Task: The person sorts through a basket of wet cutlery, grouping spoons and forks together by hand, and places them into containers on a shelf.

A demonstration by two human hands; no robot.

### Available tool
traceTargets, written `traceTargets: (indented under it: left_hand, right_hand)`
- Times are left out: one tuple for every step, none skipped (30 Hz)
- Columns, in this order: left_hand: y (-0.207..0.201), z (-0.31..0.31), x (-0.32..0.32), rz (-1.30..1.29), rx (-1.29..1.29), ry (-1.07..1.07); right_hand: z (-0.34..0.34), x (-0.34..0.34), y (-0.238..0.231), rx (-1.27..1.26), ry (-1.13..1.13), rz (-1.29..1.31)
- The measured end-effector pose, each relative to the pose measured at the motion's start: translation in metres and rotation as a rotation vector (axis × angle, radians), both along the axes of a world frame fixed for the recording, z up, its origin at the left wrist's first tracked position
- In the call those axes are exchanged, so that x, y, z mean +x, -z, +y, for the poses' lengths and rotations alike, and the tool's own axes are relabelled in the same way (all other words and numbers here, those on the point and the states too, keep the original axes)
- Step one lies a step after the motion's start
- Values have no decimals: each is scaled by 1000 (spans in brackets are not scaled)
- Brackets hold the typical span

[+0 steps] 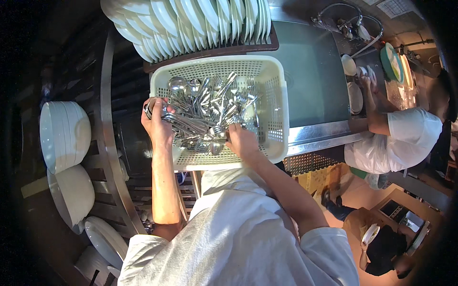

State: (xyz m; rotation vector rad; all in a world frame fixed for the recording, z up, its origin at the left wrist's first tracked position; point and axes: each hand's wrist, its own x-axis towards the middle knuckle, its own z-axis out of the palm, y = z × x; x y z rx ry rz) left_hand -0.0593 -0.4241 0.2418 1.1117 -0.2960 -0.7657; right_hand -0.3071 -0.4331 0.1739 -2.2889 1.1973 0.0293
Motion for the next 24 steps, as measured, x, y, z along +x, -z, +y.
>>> traceTargets:
  left_hand:
    - [0, 1, 2, -28, 26, 11]
    - [1, 4, 3, -28, 44, -9]
    - [0, 6, 1, -27, 43, -11]
    - [0, 7, -2, 11, 37, 4]
    - [0, 8, -5, 49, 32, 19]
    - [2, 10, -5, 23, 12, 42]
    - [1, 11, -7, 44, 28, 57]
    - [0, 12, -11, 39, 36, 77]
    - [-1, 12, -13, 36, 45, 100]
    - [2, 14, -13, -44, 75, 134]
    - [4, 16, -12, -43, 73, 131]
    - [-4, 15, -15, -81, 154, 244]
    - [-10, 16, -16, -121, 240, 347]
    - [-16, 16, -19, -111, 224, 411]
    - [-25, 14, -24, -256, 214, 465]
    - [-28, 13, -29, -266, 203, 561]
    - [-30, 12, -33, -275, 193, 658]
    - [-23, 10, -36, -467, 198, 717]
    - [-24, 7, -42, -498, 97, 758]
    - [-27, 6, -46, -676, 84, 777]
    - [-39, 5, -51, -853, 70, 794]
    - [-43, 5, -54, -904, 115, 750]
    - [-41, 6, -54, -905, 116, 753]
    - [-39, 8, -51, -750, 121, 714]
  right_hand:
    - [-1, 6, -1, -1, -2, -1]
    - [0, 12, -2, -37, -20, 36]
    - [-1, 13, -3, -73, -39, 75]
    - [-1, 11, 3, -140, -30, 15]
    - [-3, 6, 5, -141, -33, 16]
    - [-8, 5, 1, -58, 2, 41]
    - [-14, 0, 0, 23, 43, 68]
    - [-21, -11, 12, 37, 35, -27]
    - [-30, -18, 6, 36, 34, -26]
    - [-39, -23, -7, 286, 6, -97]
    - [-49, -30, -18, 537, -21, -166]
    - [-57, -42, -25, 536, -108, -260]
    - [-59, -37, -42, 539, -115, -257]
    - [-62, -35, -63, 850, 75, -374]
    - [-66, -32, -87, 1148, 277, -487]
    - [-73, -27, -102, 1183, 321, -467]
    - [-77, -19, -109, 1183, 321, -471]
    - [-80, -10, -114, 1209, 389, -482]
    - [-83, 0, -118, 1241, 454, -492]
    - [-84, 10, -124, 1361, 468, -526]
    - [-84, 18, -122, 1360, 471, -530]
    - [-83, 26, -117, 1345, 357, -571]
    - [-81, 31, -114, 1328, 243, -609]
    - [-80, 34, -119, 1109, 124, -625]
